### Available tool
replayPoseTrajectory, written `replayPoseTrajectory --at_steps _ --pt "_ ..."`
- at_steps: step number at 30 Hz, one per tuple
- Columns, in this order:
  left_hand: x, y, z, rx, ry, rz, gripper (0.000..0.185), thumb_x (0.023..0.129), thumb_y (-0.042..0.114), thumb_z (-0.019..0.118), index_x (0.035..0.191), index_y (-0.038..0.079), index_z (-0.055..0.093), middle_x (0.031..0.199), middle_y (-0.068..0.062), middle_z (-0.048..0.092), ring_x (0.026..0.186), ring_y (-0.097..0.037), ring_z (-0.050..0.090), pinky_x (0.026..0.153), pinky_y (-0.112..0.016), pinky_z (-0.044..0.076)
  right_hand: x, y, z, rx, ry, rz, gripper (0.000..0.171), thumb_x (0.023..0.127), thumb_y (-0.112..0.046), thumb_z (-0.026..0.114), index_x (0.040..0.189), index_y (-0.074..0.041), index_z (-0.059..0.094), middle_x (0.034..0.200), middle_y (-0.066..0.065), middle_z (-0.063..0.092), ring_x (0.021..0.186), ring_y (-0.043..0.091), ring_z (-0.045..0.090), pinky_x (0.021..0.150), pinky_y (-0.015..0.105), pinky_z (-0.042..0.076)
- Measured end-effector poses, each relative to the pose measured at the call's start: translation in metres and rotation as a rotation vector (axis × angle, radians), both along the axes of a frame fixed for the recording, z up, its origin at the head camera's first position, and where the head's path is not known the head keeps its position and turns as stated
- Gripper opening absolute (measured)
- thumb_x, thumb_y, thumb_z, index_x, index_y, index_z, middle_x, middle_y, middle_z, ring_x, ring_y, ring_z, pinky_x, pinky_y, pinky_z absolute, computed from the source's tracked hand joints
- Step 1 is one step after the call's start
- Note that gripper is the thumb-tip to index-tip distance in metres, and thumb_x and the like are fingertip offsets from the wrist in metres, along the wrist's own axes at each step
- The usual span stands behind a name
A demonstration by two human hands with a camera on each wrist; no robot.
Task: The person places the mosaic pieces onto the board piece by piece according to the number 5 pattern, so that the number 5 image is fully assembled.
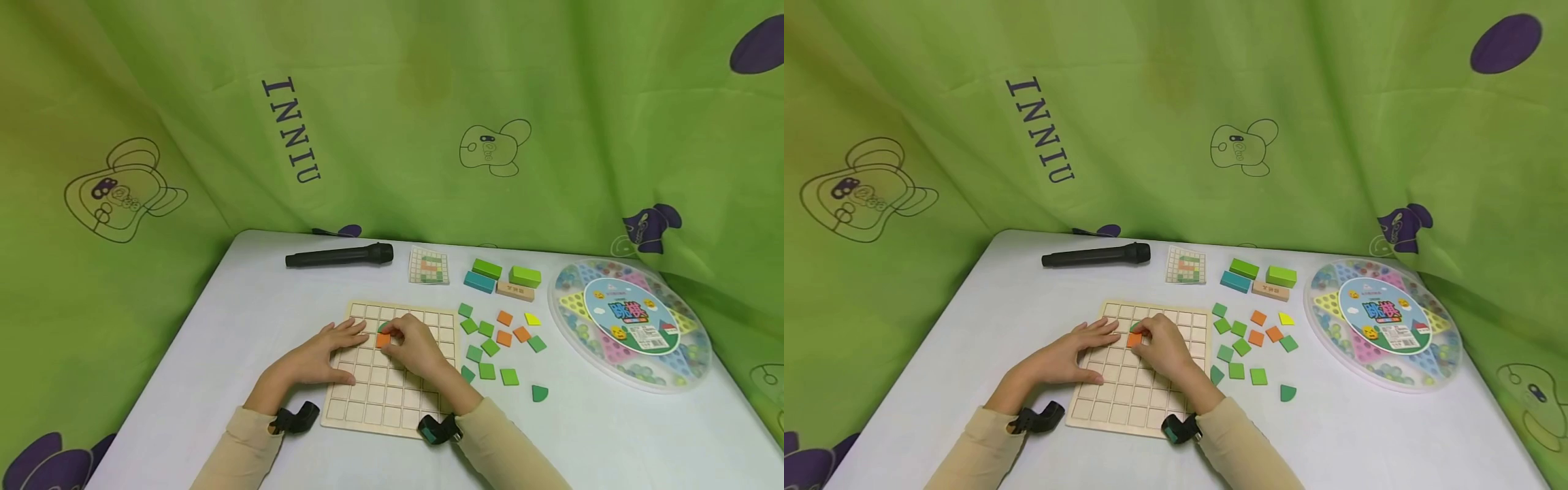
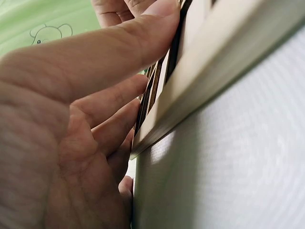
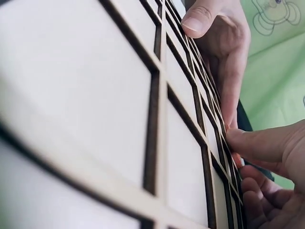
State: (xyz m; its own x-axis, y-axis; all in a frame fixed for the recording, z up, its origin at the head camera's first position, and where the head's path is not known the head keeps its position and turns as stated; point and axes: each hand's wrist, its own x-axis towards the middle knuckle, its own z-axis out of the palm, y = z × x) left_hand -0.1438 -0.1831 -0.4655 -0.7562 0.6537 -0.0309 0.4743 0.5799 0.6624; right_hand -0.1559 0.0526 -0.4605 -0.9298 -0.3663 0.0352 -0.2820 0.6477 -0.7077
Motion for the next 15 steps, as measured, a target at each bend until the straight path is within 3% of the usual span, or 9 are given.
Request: replayPoseTrajectory --at_steps 7,15 --pt "-0.001 0.001 0.000 0.004 -0.002 -0.001 0.080 0.076 0.043 0.076 0.142 0.009 0.045 0.155 -0.004 0.029 0.146 -0.030 0.016 0.117 -0.057 0.008 0.002 0.007 0.003 -0.025 -0.005 0.029 0.028 0.081 -0.018 0.075 0.108 -0.011 0.070 0.096 0.001 0.062 0.084 0.012 0.055 0.074 0.026 0.049" --pt "0.000 0.001 -0.003 0.011 -0.013 0.010 0.081 0.075 0.043 0.076 0.141 0.008 0.045 0.155 -0.005 0.029 0.146 -0.031 0.016 0.117 -0.057 0.007 0.008 0.041 0.015 -0.160 0.005 0.000 0.036 0.083 -0.012 0.072 0.117 -0.006 0.065 0.113 0.008 0.065 0.104 0.025 0.062 0.090 0.040 0.053"
